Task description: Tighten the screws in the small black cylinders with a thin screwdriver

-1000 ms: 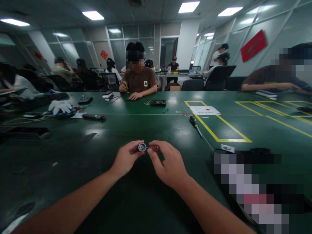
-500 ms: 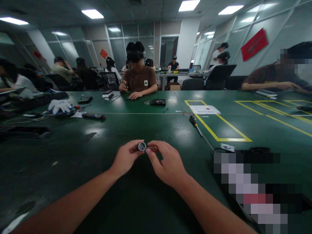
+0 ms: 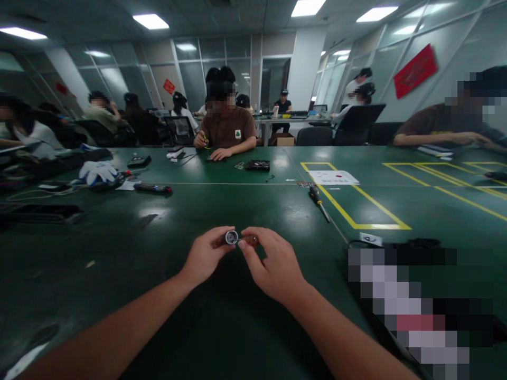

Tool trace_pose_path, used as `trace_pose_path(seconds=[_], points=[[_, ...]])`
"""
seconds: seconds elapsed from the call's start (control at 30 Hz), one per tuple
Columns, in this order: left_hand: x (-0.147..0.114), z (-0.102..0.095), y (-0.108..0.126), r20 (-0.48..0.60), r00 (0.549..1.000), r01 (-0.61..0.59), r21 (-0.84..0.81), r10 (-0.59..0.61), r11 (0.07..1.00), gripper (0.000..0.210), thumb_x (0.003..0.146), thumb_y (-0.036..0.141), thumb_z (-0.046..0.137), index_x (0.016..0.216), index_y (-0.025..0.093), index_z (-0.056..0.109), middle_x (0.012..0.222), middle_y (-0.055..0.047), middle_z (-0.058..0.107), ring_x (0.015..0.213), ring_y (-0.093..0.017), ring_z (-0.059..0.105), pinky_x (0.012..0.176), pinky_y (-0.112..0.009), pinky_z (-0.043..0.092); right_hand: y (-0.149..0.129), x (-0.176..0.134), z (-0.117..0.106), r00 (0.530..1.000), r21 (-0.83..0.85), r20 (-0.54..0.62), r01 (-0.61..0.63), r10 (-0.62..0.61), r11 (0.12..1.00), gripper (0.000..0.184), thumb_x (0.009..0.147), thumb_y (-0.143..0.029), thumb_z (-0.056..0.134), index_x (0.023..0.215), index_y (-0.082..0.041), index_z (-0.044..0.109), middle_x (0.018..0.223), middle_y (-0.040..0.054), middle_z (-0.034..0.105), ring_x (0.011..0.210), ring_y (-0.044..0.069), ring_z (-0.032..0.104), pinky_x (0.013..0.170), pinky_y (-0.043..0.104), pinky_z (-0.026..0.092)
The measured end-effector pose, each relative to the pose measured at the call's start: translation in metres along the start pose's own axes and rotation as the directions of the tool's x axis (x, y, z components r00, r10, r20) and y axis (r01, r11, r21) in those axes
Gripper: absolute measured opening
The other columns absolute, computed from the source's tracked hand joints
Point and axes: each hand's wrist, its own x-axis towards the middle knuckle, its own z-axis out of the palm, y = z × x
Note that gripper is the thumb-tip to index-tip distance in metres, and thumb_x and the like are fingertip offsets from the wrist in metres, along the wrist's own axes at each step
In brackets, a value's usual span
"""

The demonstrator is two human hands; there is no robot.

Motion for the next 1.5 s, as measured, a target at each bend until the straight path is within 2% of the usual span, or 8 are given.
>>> trace_pose_path(seconds=[0.23,0.4,0.63,0.9,1.17,1.3,1.4,1.5], points=[[-0.0004,0.0002,-0.0024,0.004,1.000,-0.016,0.009,0.016,1.000,0.038,0.080,0.014,0.076,0.117,0.025,0.075,0.122,-0.007,0.071,0.112,-0.024,0.069,0.102,-0.042,0.054,0.0003,0.0011,0.0010,0.999,-0.002,-0.033,0.005,-0.005,1.000,0.016,0.097,-0.026,0.057,0.109,-0.021,0.066,0.096,0.0058,0.077,0.084,0.020,0.074,0.079,0.033,0.057],[-0.0006,-0.0002,-0.0040,0.013,1.000,-0.015,0.013,0.015,1.000,0.039,0.081,0.014,0.076,0.118,0.025,0.075,0.124,-0.008,0.071,0.113,-0.024,0.069,0.103,-0.042,0.055,0.0006,0.0003,0.0013,1.000,-0.012,0.029,0.008,-0.007,1.000,0.016,0.097,-0.024,0.056,0.109,-0.022,0.066,0.098,0.0057,0.077,0.086,0.021,0.073,0.079,0.034,0.057],[-0.0005,-0.0003,-0.0008,-0.010,1.000,-0.012,0.032,0.012,0.999,0.039,0.080,0.013,0.075,0.118,0.025,0.075,0.124,-0.007,0.071,0.113,-0.024,0.069,0.104,-0.042,0.054,0.0001,0.0021,-0.0007,1.000,-0.014,0.005,-0.002,0.002,1.000,0.015,0.099,-0.025,0.053,0.105,-0.021,0.066,0.094,0.0064,0.076,0.084,0.021,0.073,0.078,0.035,0.057],[0.0011,-0.0021,-0.0011,-0.025,0.999,-0.020,0.056,0.022,0.998,0.040,0.080,0.012,0.075,0.117,0.025,0.075,0.124,-0.007,0.071,0.114,-0.024,0.068,0.106,-0.043,0.053,0.0015,0.0016,0.0053,0.972,0.139,0.009,-0.233,0.235,0.962,0.015,0.099,-0.033,0.056,0.105,-0.023,0.067,0.088,0.0029,0.079,0.081,0.022,0.076,0.074,0.033,0.055],[0.0015,0.0000,-0.0007,-0.029,0.999,0.017,0.025,-0.017,1.000,0.040,0.079,0.012,0.075,0.117,0.024,0.075,0.123,-0.007,0.072,0.111,-0.023,0.069,0.103,-0.042,0.054,0.0036,0.0031,0.0062,0.979,0.145,-0.022,-0.199,0.204,0.969,0.014,0.098,-0.032,0.058,0.104,-0.023,0.066,0.089,0.0036,0.079,0.082,0.022,0.076,0.074,0.033,0.055],[0.0011,-0.0004,-0.0020,-0.025,1.000,0.011,0.029,-0.010,1.000,0.041,0.079,0.013,0.075,0.119,0.024,0.074,0.122,-0.007,0.072,0.110,-0.024,0.070,0.101,-0.042,0.055,0.0021,0.0031,0.0055,0.977,0.157,0.033,-0.211,0.208,0.965,0.014,0.098,-0.030,0.057,0.107,-0.023,0.065,0.084,0.0022,0.077,0.077,0.021,0.075,0.072,0.033,0.054],[0.0013,-0.0010,-0.0006,-0.033,0.999,-0.003,0.040,0.005,0.999,0.040,0.079,0.013,0.076,0.117,0.024,0.075,0.122,-0.007,0.072,0.110,-0.024,0.070,0.101,-0.041,0.056,0.0008,0.0010,0.0050,0.975,0.241,0.114,-0.213,0.190,0.947,0.015,0.099,-0.028,0.055,0.110,-0.025,0.065,0.084,0.0004,0.075,0.075,0.019,0.073,0.072,0.031,0.054],[0.0021,-0.0016,0.0003,-0.046,0.999,-0.009,0.058,0.012,0.998,0.037,0.080,0.013,0.075,0.115,0.024,0.076,0.122,-0.007,0.072,0.111,-0.024,0.069,0.101,-0.041,0.055,0.0013,-0.0014,0.0053,0.976,0.332,0.155,-0.198,0.154,0.922,0.019,0.101,-0.035,0.053,0.110,-0.025,0.067,0.087,0.0009,0.073,0.078,0.018,0.071,0.071,0.030,0.053]])
